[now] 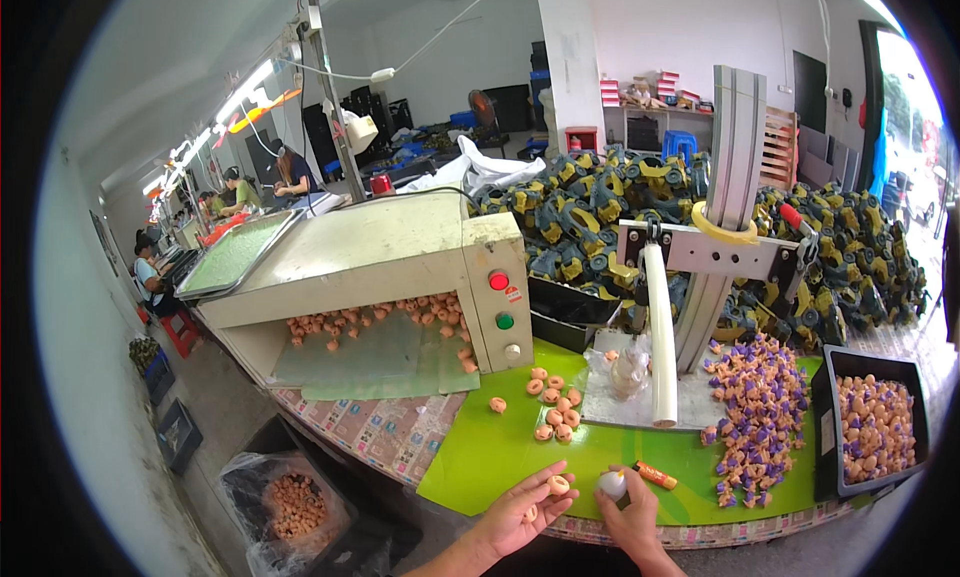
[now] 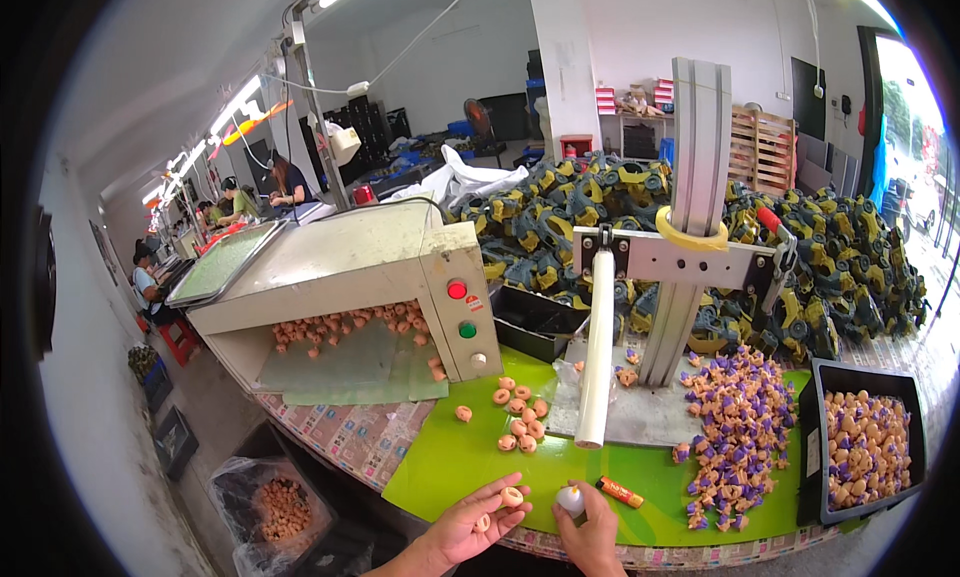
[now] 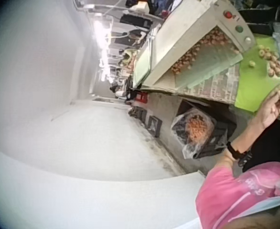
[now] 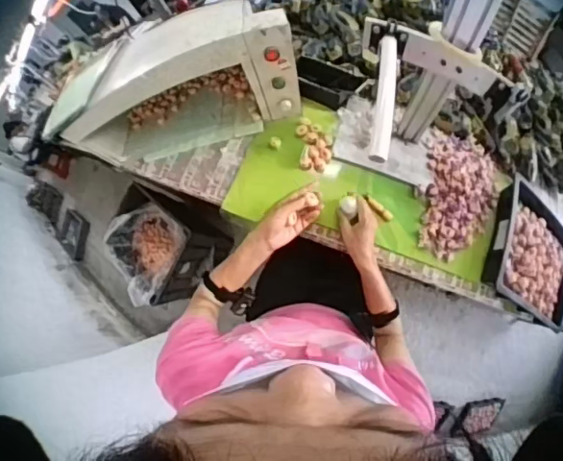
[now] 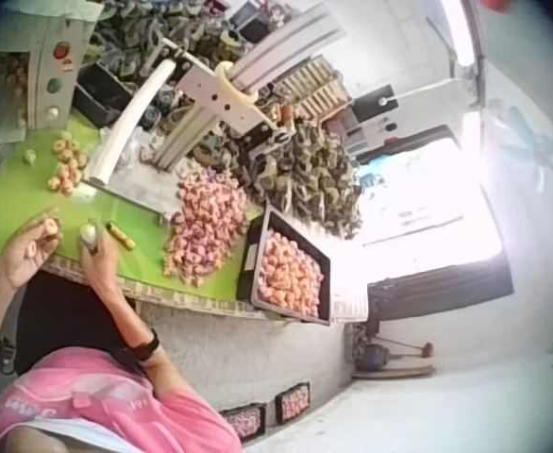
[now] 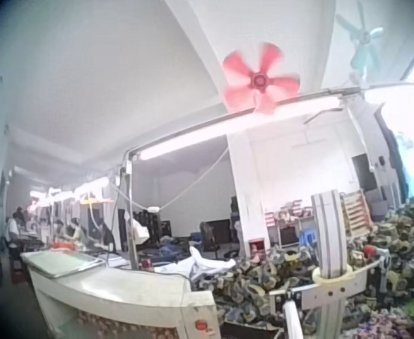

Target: Glue small components onto doll-like toy heads and organize them.

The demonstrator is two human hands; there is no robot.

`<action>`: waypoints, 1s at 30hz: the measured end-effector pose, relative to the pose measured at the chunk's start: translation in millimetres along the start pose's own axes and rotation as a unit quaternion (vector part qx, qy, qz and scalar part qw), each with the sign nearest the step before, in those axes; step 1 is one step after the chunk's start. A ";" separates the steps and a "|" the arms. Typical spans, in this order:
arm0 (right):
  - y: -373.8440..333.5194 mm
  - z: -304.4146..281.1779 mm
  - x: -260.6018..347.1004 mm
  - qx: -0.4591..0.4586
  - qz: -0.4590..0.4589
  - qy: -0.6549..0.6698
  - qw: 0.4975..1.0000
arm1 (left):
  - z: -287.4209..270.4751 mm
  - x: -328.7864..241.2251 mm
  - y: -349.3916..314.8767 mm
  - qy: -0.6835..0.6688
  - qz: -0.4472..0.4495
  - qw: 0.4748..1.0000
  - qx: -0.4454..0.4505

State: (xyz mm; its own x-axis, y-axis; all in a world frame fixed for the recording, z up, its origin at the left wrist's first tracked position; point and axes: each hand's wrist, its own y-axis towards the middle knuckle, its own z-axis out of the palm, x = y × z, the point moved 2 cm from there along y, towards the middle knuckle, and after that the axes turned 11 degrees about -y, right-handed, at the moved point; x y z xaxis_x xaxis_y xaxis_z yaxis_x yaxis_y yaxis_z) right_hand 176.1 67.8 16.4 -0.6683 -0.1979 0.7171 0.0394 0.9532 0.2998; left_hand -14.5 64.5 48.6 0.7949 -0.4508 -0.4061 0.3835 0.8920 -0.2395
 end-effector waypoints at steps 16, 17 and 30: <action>-37.2 -63.0 9.1 -0.047 0.149 0.291 0.944 | -23.7 40.3 4.6 -0.009 -0.052 0.998 0.021; -37.0 -61.8 4.2 -0.054 0.086 0.243 0.965 | -21.5 39.6 4.2 -0.009 -0.053 0.998 0.021; -40.6 -61.3 6.3 -0.069 0.022 0.179 0.981 | -11.4 43.4 6.8 -0.008 -0.004 1.000 0.003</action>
State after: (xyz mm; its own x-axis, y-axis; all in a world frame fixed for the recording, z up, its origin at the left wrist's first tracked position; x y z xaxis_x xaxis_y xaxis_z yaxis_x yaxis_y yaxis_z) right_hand 215.8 13.9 47.3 -0.3613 -0.2484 0.8987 0.1788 0.9275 0.3283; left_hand 17.2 50.6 19.2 0.7995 -0.4565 -0.3903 0.3918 0.8889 -0.2371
